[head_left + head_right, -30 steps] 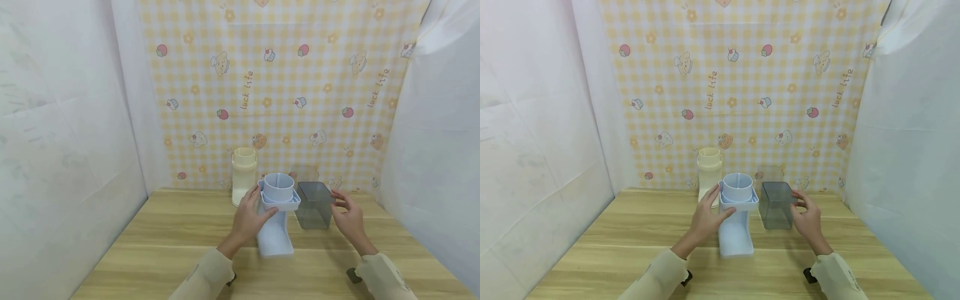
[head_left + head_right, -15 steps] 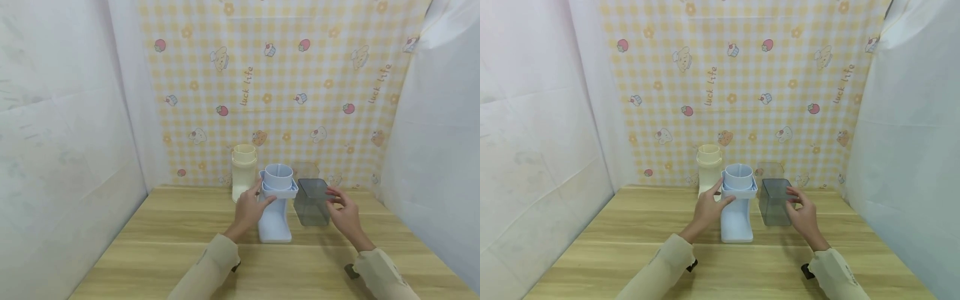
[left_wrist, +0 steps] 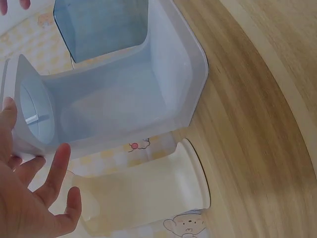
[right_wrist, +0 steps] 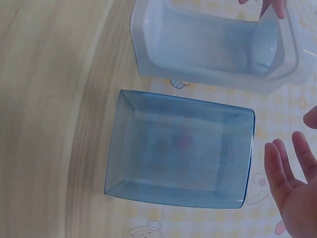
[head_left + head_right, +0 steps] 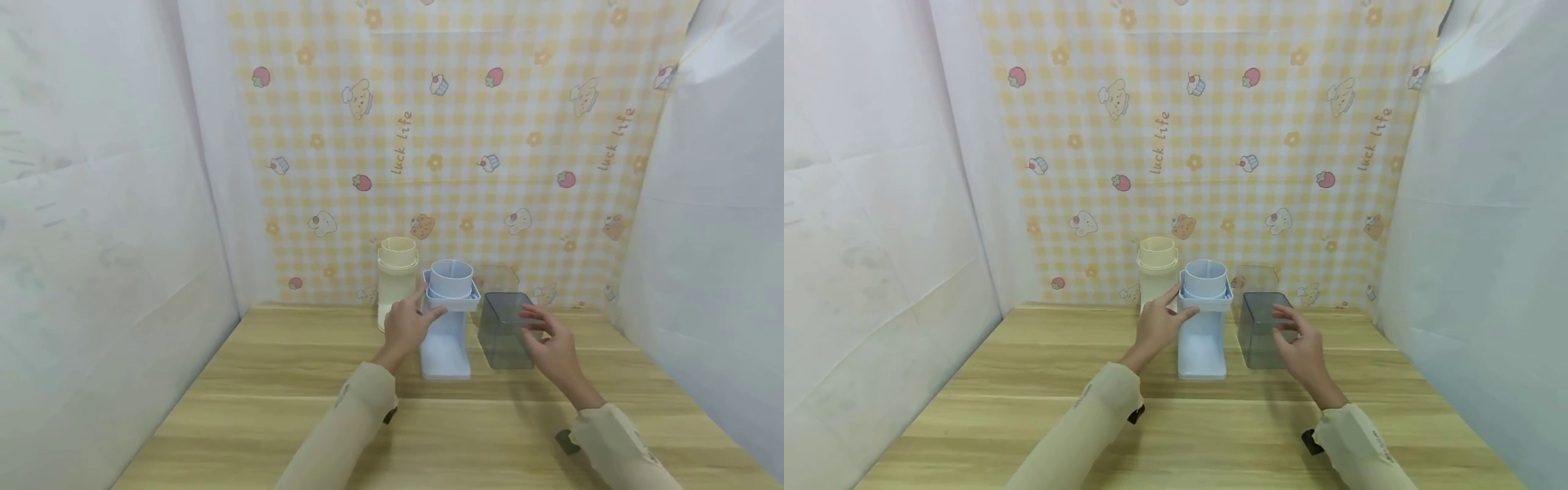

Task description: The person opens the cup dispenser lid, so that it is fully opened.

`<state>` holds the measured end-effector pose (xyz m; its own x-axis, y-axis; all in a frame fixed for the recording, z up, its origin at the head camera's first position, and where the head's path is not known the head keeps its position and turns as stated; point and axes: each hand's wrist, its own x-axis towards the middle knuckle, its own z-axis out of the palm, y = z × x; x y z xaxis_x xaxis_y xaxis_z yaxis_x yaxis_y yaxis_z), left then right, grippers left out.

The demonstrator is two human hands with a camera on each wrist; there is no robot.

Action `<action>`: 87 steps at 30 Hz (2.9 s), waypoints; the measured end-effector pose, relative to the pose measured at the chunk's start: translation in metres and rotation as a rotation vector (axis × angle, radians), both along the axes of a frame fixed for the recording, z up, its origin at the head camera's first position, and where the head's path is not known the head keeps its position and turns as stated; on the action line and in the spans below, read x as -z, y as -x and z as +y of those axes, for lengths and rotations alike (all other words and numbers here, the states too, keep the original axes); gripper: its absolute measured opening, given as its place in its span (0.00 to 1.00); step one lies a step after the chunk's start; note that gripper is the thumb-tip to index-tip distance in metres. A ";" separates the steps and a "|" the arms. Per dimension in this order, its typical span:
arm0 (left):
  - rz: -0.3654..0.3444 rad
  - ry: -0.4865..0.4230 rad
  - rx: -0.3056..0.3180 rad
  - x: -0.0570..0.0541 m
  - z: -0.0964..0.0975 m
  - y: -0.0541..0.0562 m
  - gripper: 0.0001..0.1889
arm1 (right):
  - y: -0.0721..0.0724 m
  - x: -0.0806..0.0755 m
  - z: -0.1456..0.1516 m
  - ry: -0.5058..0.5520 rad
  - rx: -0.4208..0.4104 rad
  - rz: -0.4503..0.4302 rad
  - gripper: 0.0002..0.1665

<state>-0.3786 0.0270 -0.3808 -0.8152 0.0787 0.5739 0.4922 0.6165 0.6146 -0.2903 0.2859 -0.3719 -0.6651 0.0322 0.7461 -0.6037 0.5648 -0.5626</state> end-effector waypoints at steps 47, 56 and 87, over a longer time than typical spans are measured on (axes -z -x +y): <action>-0.129 -0.005 -0.082 -0.013 0.011 0.069 0.35 | 0.003 0.010 -0.006 0.016 -0.142 -0.065 0.27; -0.155 0.042 -0.116 -0.016 0.009 0.079 0.35 | 0.001 0.005 -0.018 0.030 -0.174 -0.094 0.26; -0.267 0.143 -0.143 -0.026 0.008 0.099 0.36 | 0.000 0.009 -0.027 0.010 -0.217 -0.096 0.27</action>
